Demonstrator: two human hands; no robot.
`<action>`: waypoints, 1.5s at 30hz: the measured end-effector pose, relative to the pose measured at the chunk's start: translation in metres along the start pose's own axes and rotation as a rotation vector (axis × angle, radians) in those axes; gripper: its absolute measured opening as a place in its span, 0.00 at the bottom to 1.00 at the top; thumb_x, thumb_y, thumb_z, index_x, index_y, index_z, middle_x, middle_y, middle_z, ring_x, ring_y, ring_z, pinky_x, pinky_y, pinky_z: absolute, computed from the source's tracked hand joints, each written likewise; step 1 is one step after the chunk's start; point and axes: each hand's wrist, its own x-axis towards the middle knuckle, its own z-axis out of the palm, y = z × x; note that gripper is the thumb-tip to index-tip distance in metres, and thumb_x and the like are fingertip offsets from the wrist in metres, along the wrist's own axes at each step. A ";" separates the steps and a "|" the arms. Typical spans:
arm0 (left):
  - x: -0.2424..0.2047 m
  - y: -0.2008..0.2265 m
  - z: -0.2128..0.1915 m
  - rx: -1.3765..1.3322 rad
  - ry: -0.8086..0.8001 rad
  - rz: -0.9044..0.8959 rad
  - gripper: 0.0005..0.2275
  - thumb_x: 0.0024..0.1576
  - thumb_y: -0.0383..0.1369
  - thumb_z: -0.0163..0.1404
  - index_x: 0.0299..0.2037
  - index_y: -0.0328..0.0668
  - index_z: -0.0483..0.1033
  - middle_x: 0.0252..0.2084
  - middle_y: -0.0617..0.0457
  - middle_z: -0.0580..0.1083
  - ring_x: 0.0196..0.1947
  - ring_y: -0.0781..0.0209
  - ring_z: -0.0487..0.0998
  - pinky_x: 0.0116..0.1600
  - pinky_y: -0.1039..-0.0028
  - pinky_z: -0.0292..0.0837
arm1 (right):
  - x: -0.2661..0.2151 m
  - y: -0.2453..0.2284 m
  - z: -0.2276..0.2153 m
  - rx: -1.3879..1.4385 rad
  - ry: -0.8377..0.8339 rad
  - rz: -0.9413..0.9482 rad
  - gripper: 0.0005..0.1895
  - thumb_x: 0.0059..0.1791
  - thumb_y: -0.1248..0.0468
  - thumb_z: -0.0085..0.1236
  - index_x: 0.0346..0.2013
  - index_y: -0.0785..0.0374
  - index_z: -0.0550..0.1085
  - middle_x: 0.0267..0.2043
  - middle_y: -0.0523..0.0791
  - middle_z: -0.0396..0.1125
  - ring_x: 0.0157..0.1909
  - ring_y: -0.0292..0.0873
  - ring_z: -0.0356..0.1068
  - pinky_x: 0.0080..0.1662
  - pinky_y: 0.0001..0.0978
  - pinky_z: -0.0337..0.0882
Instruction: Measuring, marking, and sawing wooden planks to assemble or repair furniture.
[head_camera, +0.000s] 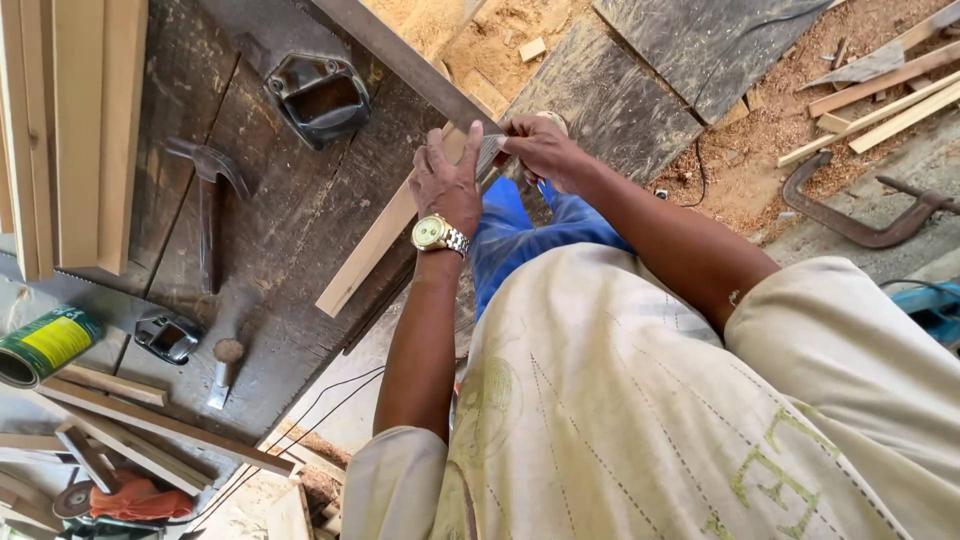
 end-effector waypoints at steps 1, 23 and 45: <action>0.000 -0.003 0.006 0.054 0.043 0.014 0.39 0.53 0.32 0.62 0.73 0.76 0.55 0.72 0.40 0.54 0.69 0.31 0.58 0.64 0.40 0.63 | -0.005 -0.007 0.003 -0.025 0.016 0.006 0.08 0.55 0.62 0.53 0.45 0.64 0.72 0.35 0.46 0.75 0.18 0.31 0.57 0.21 0.26 0.59; 0.009 0.010 -0.014 0.064 -0.032 -0.064 0.37 0.52 0.32 0.62 0.70 0.80 0.59 0.68 0.40 0.54 0.67 0.36 0.60 0.58 0.36 0.68 | 0.003 -0.006 0.001 -0.117 0.036 -0.104 0.15 0.53 0.66 0.54 0.55 0.60 0.71 0.41 0.42 0.66 0.25 0.30 0.58 0.24 0.25 0.61; 0.013 0.010 -0.012 0.079 -0.104 -0.105 0.36 0.58 0.29 0.54 0.71 0.84 0.53 0.72 0.35 0.51 0.70 0.25 0.55 0.60 0.32 0.63 | -0.007 -0.043 -0.032 -0.432 0.323 -0.738 0.25 0.66 0.51 0.41 0.43 0.66 0.79 0.44 0.48 0.75 0.47 0.36 0.73 0.46 0.25 0.72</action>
